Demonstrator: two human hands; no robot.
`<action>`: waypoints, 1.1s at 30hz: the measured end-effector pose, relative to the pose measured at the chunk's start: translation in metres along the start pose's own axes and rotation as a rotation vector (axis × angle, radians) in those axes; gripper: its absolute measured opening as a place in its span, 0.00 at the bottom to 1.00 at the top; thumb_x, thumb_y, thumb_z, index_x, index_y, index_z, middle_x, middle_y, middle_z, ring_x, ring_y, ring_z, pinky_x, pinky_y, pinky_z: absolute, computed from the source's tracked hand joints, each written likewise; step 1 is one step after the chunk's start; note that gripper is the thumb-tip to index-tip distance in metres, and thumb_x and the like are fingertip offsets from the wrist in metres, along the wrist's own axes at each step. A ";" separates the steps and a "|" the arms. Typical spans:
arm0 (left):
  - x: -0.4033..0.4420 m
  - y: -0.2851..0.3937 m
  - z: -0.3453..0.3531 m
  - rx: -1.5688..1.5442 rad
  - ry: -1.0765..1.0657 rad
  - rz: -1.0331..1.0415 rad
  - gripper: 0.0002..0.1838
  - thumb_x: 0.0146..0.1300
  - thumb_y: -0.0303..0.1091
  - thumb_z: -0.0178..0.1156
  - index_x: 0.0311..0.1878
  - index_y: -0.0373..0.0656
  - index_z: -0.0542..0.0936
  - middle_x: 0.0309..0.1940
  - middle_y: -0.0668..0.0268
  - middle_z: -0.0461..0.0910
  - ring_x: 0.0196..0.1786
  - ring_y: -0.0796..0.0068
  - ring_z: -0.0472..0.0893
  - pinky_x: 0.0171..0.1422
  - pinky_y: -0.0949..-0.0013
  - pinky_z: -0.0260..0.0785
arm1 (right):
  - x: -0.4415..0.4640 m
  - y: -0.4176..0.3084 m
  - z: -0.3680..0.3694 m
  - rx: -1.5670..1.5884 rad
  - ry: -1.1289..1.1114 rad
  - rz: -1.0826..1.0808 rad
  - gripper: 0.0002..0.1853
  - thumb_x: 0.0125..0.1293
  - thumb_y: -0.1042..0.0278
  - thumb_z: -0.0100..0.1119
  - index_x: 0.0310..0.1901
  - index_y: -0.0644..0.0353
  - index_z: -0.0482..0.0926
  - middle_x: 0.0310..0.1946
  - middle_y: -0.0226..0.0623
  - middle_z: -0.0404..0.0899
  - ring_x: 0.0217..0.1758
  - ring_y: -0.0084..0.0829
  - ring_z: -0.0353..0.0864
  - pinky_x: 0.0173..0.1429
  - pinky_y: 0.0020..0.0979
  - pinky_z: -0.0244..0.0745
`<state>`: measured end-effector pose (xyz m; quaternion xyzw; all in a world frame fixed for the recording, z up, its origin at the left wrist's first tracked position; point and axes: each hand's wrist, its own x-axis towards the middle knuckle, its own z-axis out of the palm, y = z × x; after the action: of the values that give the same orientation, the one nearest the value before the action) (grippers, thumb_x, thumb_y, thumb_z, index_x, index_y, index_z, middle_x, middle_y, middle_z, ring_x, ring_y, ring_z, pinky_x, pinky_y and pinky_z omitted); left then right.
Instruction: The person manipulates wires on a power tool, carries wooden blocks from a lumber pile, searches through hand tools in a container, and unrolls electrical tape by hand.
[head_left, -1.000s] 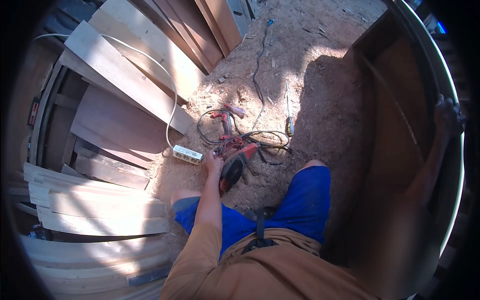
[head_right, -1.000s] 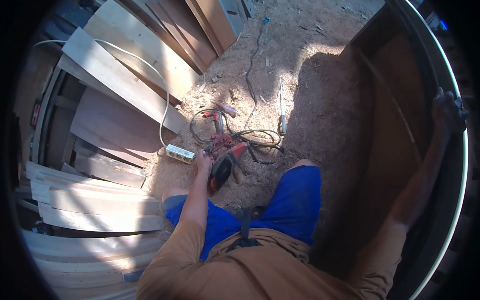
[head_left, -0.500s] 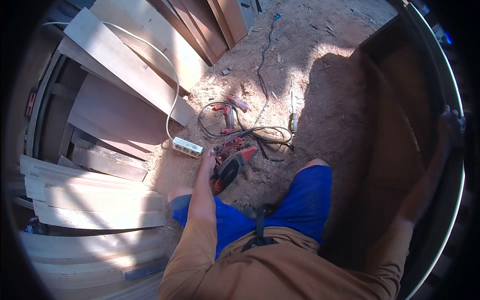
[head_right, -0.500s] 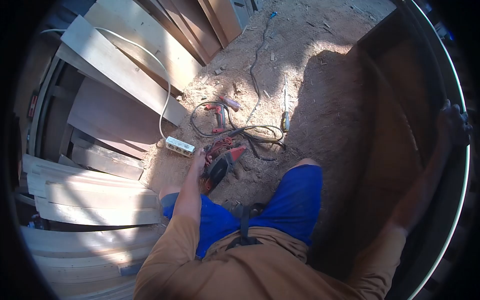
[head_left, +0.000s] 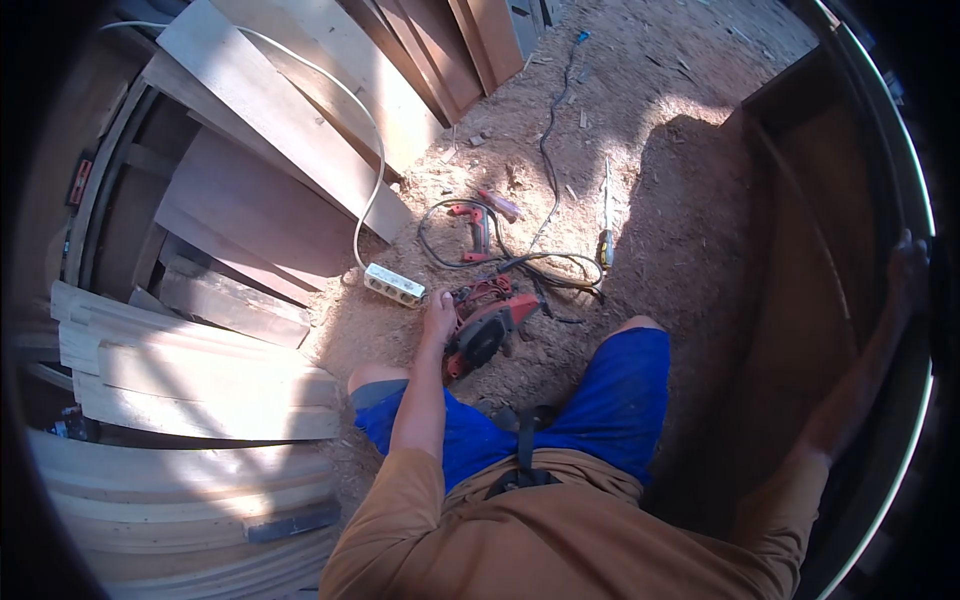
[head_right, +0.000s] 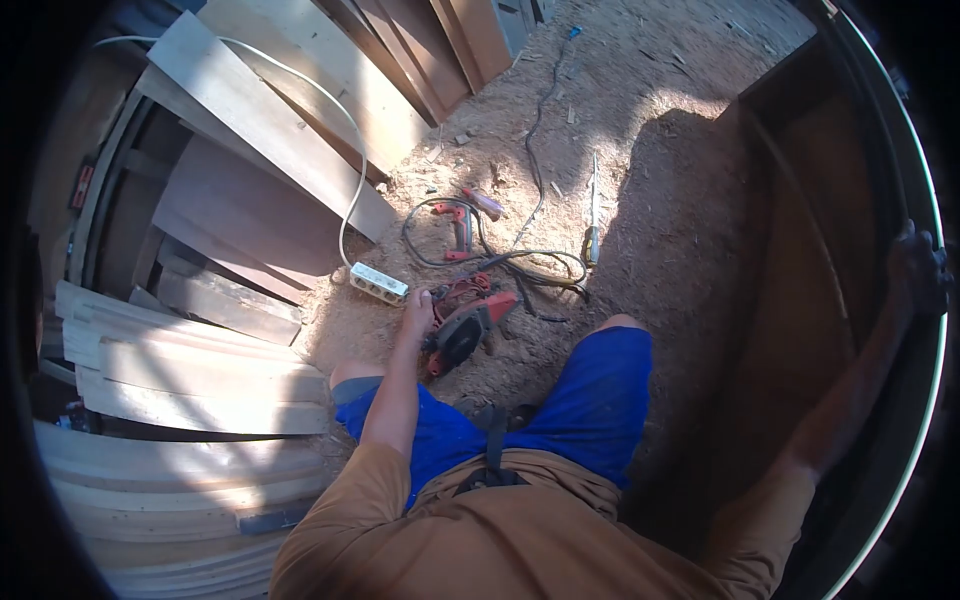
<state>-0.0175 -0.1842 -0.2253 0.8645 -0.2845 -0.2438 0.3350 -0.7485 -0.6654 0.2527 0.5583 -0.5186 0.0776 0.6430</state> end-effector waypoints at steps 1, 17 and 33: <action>0.001 0.001 -0.003 0.003 0.026 0.008 0.21 0.78 0.45 0.46 0.62 0.40 0.75 0.53 0.43 0.81 0.60 0.45 0.80 0.64 0.53 0.71 | 0.000 0.000 -0.005 0.003 0.014 -0.008 0.24 0.71 0.40 0.58 0.22 0.45 0.76 0.13 0.27 0.76 0.14 0.32 0.78 0.17 0.39 0.69; -0.027 -0.015 -0.188 -0.206 -0.911 -0.096 0.26 0.75 0.53 0.53 0.52 0.38 0.86 0.48 0.62 0.87 0.52 0.70 0.82 0.62 0.65 0.72 | 0.035 -0.031 -0.147 -0.060 -0.357 0.330 0.19 0.68 0.36 0.58 0.45 0.38 0.86 0.50 0.32 0.87 0.53 0.50 0.85 0.48 0.52 0.83; -0.081 0.072 -0.256 0.104 -0.871 -0.566 0.24 0.77 0.49 0.49 0.53 0.40 0.86 0.54 0.61 0.85 0.57 0.68 0.81 0.69 0.64 0.67 | 0.046 -0.047 -0.191 -0.011 -0.307 0.290 0.22 0.67 0.41 0.57 0.41 0.56 0.79 0.41 0.52 0.77 0.42 0.54 0.78 0.38 0.55 0.67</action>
<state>0.0572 -0.0625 0.0133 0.7413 -0.1644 -0.6476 0.0631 -0.5846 -0.5522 0.2880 0.4797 -0.6858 0.0803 0.5414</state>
